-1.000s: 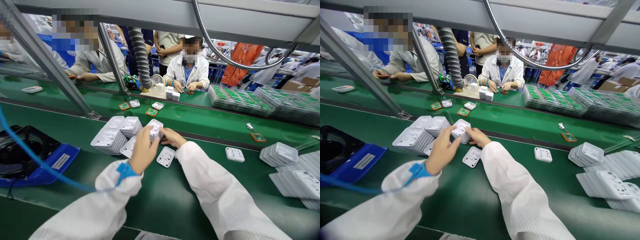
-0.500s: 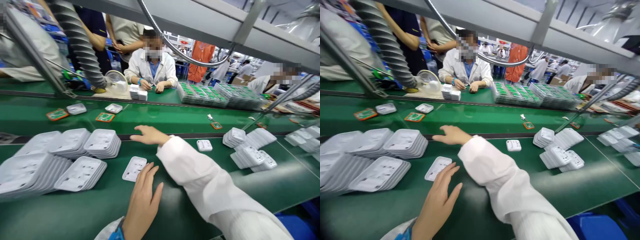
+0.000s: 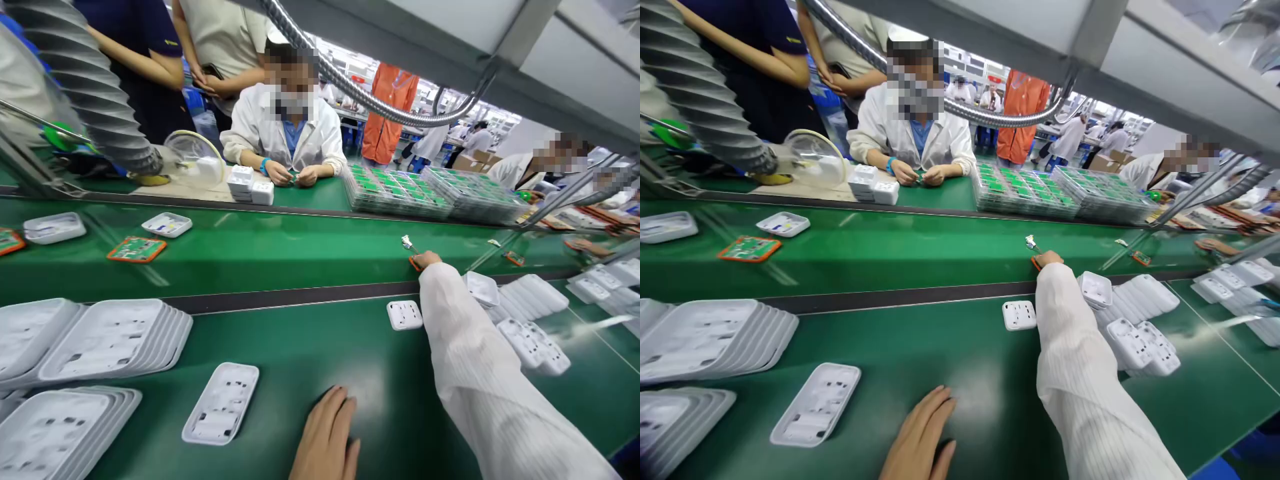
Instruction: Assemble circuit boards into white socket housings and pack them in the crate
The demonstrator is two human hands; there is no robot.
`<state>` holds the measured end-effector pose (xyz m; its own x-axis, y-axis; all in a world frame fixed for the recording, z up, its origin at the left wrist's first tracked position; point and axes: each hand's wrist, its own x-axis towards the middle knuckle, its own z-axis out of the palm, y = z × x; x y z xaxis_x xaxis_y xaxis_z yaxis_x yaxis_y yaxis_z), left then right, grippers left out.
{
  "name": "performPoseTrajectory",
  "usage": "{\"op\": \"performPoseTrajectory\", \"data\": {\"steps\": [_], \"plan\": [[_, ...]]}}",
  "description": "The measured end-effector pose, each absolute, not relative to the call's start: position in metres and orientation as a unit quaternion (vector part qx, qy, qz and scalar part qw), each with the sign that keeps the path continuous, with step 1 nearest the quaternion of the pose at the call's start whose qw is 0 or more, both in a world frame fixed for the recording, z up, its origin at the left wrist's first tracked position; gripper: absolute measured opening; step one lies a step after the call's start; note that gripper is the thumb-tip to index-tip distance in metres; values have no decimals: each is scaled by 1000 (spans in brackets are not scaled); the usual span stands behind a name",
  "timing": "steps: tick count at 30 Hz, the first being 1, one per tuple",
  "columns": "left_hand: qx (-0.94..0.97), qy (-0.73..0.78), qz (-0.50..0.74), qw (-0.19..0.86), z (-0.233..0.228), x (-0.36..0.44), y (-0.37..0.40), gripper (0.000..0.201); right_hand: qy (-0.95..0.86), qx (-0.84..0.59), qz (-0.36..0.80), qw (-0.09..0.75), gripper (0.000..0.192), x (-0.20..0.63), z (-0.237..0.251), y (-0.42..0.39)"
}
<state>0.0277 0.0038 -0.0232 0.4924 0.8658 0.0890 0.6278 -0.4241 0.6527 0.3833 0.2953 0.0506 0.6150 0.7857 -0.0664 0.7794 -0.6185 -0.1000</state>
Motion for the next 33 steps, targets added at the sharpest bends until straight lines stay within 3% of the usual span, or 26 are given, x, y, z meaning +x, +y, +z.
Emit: {"op": "performPoseTrajectory", "data": {"steps": [7, 16, 21, 26, 29, 33], "plan": [[794, 484, 216, 298, -17, 28, 8, 40, -489, -864, 120, 23, 48, 384, 32, 320], [783, 498, 272, 254, -17, 26, 4, 36, -526, -807, 216, 160, 25, 324, 46, 310], [673, 526, 329, 402, -5, 21, 14, 35, -578, -705, 337, 236, 18, 269, 62, 265], [392, 513, 413, 643, 5, 26, 26, 59, -644, -585, 441, 218, 22, 204, 34, 147], [352, 522, 409, 661, 2, 24, 20, 64, -727, -525, 408, 170, 17, 189, 29, 83], [424, 597, 328, 597, -3, 4, -16, 58, -819, -491, 241, 177, 9, 197, 34, 56]]}}
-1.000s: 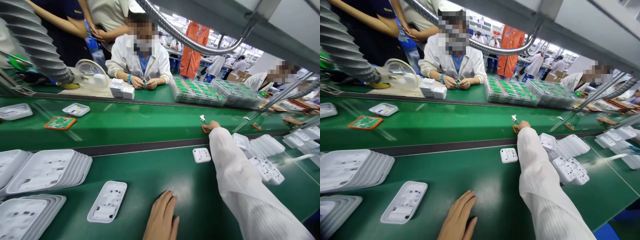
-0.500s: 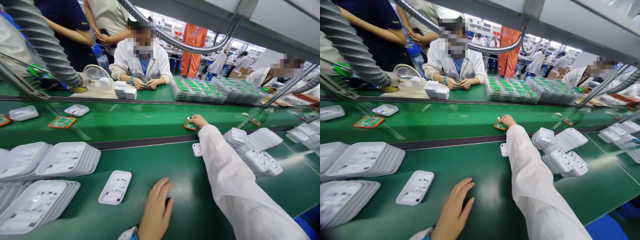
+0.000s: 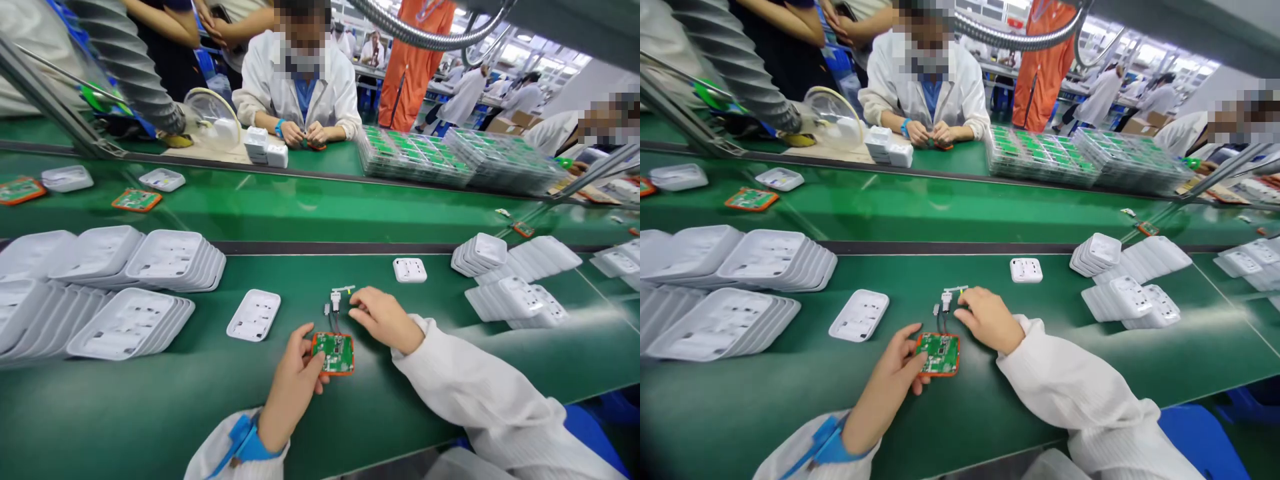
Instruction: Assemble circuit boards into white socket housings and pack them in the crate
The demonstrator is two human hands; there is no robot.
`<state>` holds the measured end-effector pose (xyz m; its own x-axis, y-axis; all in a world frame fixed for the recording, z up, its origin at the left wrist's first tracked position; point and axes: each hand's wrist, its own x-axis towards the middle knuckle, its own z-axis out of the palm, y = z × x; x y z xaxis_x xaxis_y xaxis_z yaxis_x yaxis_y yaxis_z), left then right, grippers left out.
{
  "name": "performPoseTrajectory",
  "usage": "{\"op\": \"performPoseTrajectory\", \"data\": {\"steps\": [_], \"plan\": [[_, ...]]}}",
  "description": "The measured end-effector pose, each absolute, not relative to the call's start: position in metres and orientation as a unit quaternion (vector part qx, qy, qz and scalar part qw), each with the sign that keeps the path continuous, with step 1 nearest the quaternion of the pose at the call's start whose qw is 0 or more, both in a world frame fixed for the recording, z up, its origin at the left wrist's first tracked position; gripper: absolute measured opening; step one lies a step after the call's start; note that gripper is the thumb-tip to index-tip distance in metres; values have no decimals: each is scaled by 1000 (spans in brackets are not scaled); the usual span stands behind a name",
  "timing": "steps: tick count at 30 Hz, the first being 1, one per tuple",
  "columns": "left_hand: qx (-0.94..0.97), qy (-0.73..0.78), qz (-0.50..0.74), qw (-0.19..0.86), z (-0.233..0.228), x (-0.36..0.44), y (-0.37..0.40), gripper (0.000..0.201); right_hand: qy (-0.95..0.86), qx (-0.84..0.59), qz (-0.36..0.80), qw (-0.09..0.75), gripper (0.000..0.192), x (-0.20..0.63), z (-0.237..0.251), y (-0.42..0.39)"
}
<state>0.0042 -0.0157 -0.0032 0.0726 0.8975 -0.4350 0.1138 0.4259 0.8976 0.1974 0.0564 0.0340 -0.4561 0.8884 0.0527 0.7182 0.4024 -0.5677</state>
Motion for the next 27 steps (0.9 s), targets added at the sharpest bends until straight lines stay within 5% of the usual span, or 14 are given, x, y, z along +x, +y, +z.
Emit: {"op": "performPoseTrajectory", "data": {"steps": [3, 6, 11, 19, 24, 27], "plan": [[565, 663, 276, 406, 6, -16, -44, 47, -852, -475, 137, 174, 24, 201, 23, 64], [685, 676, 222, 156, 20, -25, -48, 30, -866, -462, 111, 157, 19, 194, 5, 72], [725, 672, 134, 72, 28, -6, -9, 21, -870, -449, 106, 173, 16, 184, 0, 66], [734, 656, 135, 112, 10, 15, 18, 14, -813, -428, 231, 320, 9, 193, 18, 49], [640, 565, 323, 408, 13, 4, 12, 12, -781, -369, 347, 365, 4, 191, 35, 48], [552, 523, 357, 543, 21, 2, 10, 16, -821, -362, 301, 324, 9, 192, 38, 48]]}}
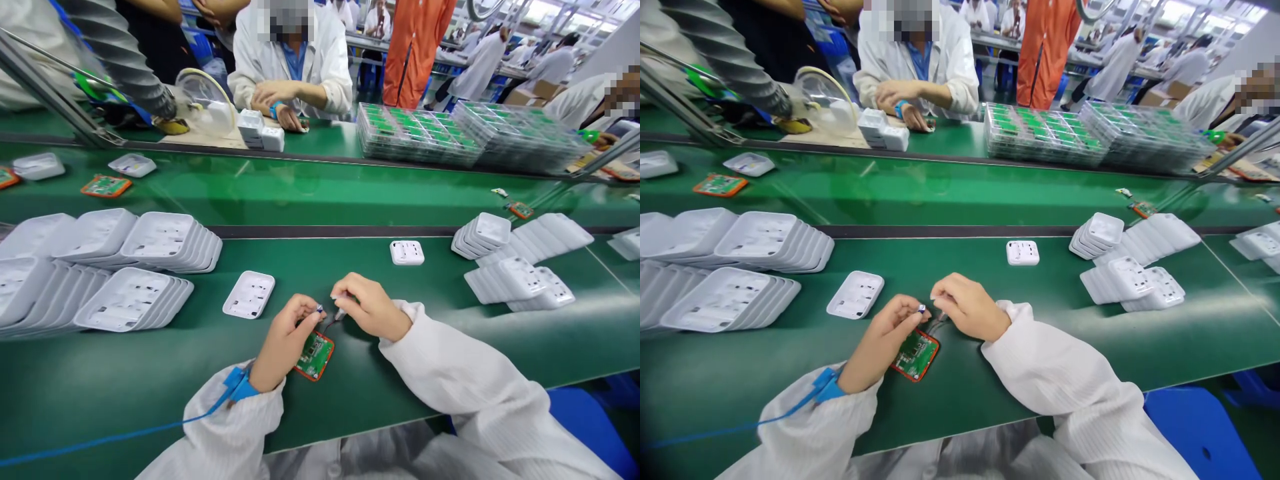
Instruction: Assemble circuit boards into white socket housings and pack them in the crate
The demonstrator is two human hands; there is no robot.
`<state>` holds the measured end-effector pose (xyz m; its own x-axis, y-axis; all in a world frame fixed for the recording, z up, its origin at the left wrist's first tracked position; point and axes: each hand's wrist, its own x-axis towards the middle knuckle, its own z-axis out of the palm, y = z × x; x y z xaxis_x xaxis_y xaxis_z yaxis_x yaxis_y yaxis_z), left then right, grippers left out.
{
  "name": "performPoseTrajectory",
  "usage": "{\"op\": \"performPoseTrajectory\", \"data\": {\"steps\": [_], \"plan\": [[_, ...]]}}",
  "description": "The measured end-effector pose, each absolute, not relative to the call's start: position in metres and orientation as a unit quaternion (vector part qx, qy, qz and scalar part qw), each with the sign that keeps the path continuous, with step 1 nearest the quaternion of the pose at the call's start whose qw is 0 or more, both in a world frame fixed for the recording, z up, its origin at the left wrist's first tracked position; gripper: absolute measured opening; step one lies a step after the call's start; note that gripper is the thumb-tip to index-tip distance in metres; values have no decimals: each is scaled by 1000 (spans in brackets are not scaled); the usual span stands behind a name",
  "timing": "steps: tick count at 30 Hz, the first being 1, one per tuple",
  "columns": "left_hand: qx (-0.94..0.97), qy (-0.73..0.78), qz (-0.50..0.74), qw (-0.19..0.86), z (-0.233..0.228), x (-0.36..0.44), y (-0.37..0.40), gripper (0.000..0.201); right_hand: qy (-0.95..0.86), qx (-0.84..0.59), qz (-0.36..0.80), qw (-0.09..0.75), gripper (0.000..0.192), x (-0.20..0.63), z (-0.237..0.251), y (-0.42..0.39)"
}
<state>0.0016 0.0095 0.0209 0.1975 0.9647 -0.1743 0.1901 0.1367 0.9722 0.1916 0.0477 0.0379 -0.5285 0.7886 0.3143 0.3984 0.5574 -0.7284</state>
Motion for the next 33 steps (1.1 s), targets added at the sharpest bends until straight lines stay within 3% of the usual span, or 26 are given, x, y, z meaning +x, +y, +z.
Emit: {"op": "performPoseTrajectory", "data": {"steps": [6, 14, 29, 33], "plan": [[532, 527, 349, 564, 21, 3, 8, 19, -893, -331, 195, 235, 23, 187, 27, 50], [562, 539, 347, 523, 16, 2, 6, 19, -897, -325, 190, 231, 24, 185, 26, 50], [749, 578, 240, 216, 22, 6, 6, 21, -918, -313, 147, 192, 21, 181, 20, 51], [736, 619, 270, 53, 42, -35, 19, 25, -864, -422, 137, 238, 25, 190, 31, 59]]}}
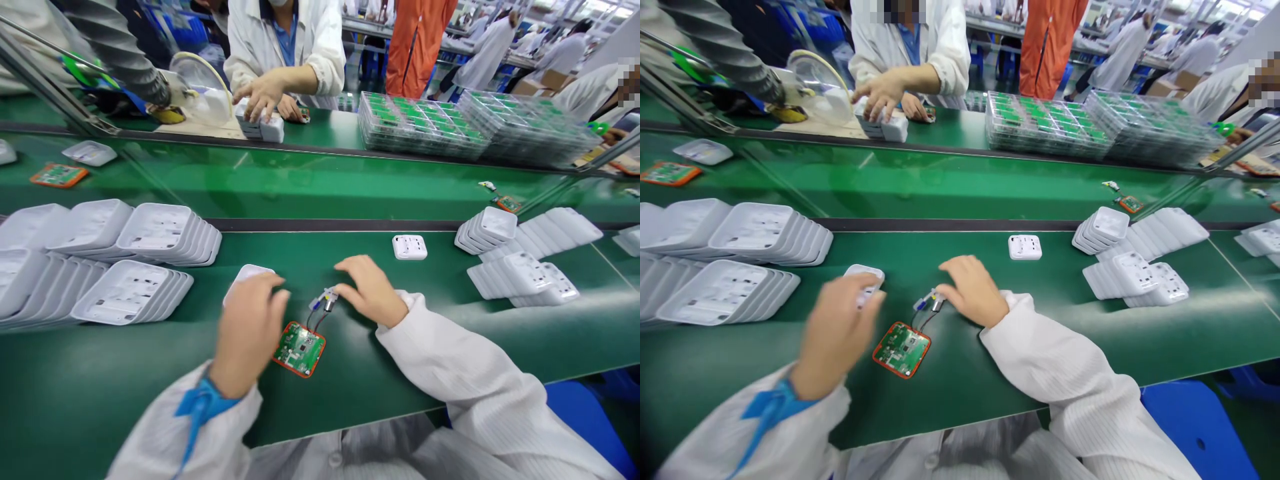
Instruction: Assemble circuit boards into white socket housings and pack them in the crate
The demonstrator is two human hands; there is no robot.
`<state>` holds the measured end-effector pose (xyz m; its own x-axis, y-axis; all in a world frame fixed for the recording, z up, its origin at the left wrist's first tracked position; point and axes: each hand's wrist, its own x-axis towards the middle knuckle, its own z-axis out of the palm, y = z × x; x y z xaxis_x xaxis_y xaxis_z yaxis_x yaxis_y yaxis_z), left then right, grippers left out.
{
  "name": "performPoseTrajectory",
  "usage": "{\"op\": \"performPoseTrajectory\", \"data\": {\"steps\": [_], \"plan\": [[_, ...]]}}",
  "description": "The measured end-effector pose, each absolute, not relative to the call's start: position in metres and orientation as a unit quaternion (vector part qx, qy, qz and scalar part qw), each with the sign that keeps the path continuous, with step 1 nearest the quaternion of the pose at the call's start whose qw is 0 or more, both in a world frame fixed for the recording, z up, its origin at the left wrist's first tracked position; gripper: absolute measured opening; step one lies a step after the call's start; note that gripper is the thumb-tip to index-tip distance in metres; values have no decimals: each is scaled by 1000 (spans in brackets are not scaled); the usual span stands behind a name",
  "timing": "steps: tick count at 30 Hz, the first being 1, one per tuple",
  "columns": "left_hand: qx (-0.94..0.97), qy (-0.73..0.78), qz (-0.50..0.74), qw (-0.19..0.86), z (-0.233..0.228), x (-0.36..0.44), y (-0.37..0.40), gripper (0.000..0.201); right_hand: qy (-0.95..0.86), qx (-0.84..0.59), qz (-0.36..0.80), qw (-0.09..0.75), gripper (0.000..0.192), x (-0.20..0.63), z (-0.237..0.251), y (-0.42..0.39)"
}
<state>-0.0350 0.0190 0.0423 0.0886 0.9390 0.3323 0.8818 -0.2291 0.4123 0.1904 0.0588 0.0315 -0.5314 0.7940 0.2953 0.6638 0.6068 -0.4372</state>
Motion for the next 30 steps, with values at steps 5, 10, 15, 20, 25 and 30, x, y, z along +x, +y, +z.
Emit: {"op": "performPoseTrajectory", "data": {"steps": [5, 10, 15, 20, 25, 30], "plan": [[633, 762, 137, -13, 27, -86, 47, 27, -827, -550, 97, 56, 42, 169, 33, 46], [596, 800, 65, 16, 17, -81, 59, 28, -859, -508, 65, 17, 16, 134, 24, 30], [603, 787, 118, 58, 25, -55, 40, 29, -903, -391, 133, 119, 8, 137, 20, 22], [642, 664, 324, 203, 10, -33, 18, 46, -879, -356, 163, 271, 19, 142, 27, 24], [540, 610, 402, 418, 13, -17, 2, 50, -879, -384, 104, 265, 20, 142, 32, 34], [444, 532, 453, 561, 24, -8, -3, 48, -882, -389, 96, 247, 22, 147, 31, 34]]}}
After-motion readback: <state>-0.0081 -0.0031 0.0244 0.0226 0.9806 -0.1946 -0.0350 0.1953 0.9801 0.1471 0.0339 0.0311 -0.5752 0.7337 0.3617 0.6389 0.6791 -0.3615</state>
